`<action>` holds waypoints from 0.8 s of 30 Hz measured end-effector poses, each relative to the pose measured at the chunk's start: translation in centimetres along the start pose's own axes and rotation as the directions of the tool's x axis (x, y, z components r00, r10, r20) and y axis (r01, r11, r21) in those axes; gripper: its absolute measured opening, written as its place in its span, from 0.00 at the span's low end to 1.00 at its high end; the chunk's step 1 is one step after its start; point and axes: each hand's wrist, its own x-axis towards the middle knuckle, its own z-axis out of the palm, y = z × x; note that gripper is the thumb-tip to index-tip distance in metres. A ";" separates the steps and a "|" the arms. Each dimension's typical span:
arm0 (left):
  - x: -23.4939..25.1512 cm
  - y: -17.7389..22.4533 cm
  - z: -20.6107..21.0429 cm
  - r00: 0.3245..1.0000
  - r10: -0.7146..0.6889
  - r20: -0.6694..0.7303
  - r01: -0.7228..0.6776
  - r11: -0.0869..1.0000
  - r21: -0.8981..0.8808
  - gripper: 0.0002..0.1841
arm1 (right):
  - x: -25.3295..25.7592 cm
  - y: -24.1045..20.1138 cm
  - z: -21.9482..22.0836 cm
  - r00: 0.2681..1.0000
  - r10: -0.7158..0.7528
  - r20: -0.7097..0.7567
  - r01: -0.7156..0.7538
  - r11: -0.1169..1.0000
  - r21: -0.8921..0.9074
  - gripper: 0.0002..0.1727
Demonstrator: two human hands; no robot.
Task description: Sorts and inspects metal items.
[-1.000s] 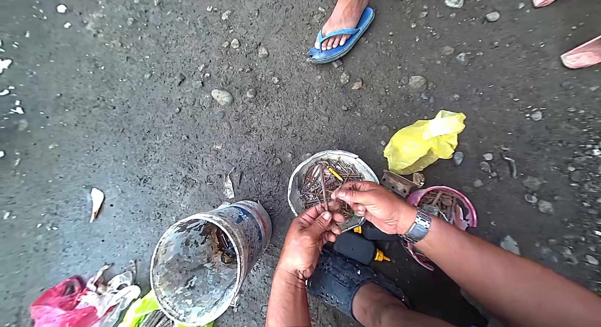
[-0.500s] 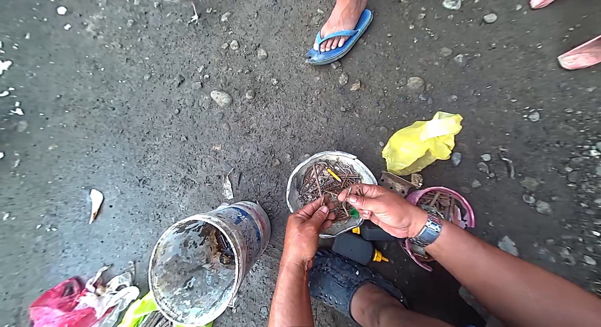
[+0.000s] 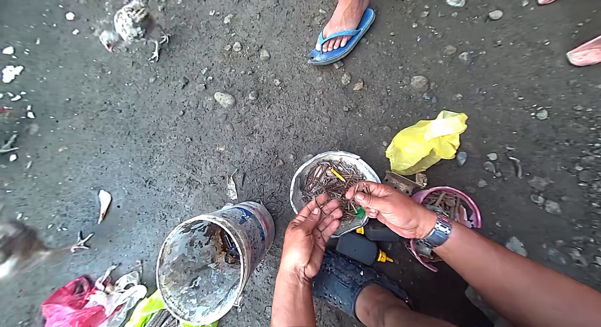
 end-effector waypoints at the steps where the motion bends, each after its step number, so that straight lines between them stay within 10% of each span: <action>1: -0.1 0.0 -0.1 1.000 -0.003 0.027 0.004 0.999 -0.034 0.18 | 0.0 0.0 0.0 1.000 -0.003 0.000 0.003 1.000 0.002 0.07; 24: -0.3 -2.4 1.6 0.997 -0.057 -0.057 0.058 0.998 0.025 0.27 | -1.2 -1.2 3.0 0.987 -0.150 0.064 0.163 0.924 -0.347 0.12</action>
